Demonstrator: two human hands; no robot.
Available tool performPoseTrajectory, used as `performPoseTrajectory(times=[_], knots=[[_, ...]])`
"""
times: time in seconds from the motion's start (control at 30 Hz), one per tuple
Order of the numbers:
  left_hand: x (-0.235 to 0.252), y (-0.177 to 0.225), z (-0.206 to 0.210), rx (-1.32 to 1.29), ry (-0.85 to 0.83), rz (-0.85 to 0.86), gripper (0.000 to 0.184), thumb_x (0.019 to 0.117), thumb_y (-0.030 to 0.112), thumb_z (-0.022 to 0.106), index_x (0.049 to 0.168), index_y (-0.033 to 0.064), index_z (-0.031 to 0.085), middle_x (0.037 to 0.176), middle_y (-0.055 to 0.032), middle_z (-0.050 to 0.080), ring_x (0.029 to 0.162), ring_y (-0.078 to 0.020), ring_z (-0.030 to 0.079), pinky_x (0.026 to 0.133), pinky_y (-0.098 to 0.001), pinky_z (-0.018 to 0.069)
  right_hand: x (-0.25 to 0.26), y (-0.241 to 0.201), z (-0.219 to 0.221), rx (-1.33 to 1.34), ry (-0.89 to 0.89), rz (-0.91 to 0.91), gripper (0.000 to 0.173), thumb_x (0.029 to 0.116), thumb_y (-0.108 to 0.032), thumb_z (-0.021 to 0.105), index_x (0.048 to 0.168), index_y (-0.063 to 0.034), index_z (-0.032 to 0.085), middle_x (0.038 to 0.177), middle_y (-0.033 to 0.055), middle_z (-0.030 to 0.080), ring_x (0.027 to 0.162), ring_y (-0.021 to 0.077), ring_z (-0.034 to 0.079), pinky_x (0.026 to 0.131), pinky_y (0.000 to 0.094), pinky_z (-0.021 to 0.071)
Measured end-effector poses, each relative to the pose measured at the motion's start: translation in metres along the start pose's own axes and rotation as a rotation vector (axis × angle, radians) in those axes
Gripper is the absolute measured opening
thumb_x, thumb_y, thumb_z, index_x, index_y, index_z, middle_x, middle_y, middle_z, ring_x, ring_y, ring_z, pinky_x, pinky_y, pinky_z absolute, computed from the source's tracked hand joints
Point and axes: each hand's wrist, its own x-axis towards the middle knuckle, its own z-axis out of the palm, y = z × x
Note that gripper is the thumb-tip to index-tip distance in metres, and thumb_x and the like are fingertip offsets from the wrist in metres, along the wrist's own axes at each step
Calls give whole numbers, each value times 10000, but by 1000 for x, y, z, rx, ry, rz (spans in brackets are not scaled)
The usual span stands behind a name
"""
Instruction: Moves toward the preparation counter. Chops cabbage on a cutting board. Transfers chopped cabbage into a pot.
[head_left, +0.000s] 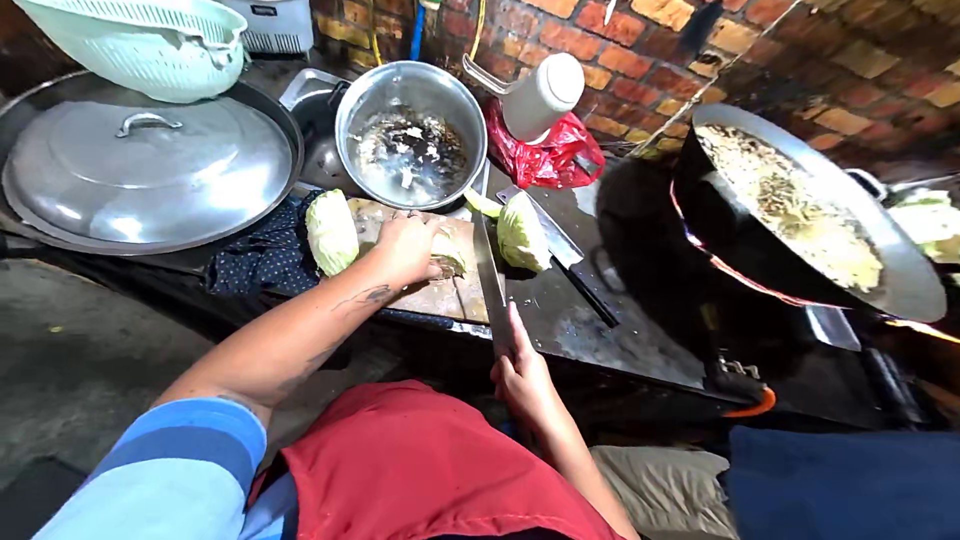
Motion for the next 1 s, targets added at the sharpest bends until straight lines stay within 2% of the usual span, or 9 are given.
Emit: performPoseTrajectory(times=[0.13,0.27,0.37,0.43,0.53,0.7,0.83,0.93,1.0], knots=[[4,-21,15,-150,76,132,863,745,493,889,1467,171,543,1426,-215,550,1300,-448,534,991,-641,491,7,-5,1,-94,-36,-6,726,998,-39,434,1663,-162,167,774,95,646,530,175,598,529,380,564],[1,-28,17,-193,111,236,673,784,362,894,1377,175,634,1324,-198,629,1252,-429,576,1013,-612,488,7,-7,1,-167,-8,-34,664,1032,-76,417,1655,-136,196,809,117,670,549,186,608,557,403,567],[-13,-21,14,-144,70,194,653,792,344,892,1371,177,641,1283,-201,638,1232,-458,564,956,-620,512,2,-7,-1,-203,6,-88,660,1030,-82,433,1652,-125,217,794,115,673,554,186,602,567,408,559],[-21,-18,17,-129,63,146,649,819,377,867,1394,207,617,1317,-177,623,1278,-466,522,917,-630,517,-1,-8,0,-221,-16,-97,658,1030,-87,441,1651,-137,229,786,108,672,562,182,597,581,401,557],[-27,-19,25,-191,86,126,656,850,381,840,1435,233,584,1438,-144,571,1396,-446,442,988,-654,478,-2,-12,5,-272,-26,-115,639,1043,-102,446,1647,-118,237,730,87,647,551,174,584,568,387,549],[-22,-20,28,-217,76,141,607,848,341,849,1396,213,620,1405,-117,601,1346,-419,503,968,-650,484,8,-19,8,-348,-83,-107,621,1069,-112,436,1649,-103,213,796,120,680,643,229,653,650,434,582],[-20,-19,26,-206,45,125,613,843,337,853,1400,231,618,1410,-119,601,1337,-430,507,954,-647,491,30,-20,15,-407,-200,-40,622,1083,-133,399,1659,-114,165,887,158,708,761,287,697,762,479,584],[-21,-17,23,-198,23,102,615,841,338,854,1399,243,613,1435,-112,581,1349,-427,494,951,-645,488,42,-17,30,-442,-229,5,644,1071,-102,376,1665,-129,128,885,164,708,787,319,705,778,511,583],[-21,-16,21,-204,7,77,618,857,340,842,1417,245,600,1476,-118,555,1381,-431,469,971,-650,475,47,-17,34,-448,-217,8,638,1071,-100,376,1662,-121,138,876,159,705,781,312,704,776,496,583]])
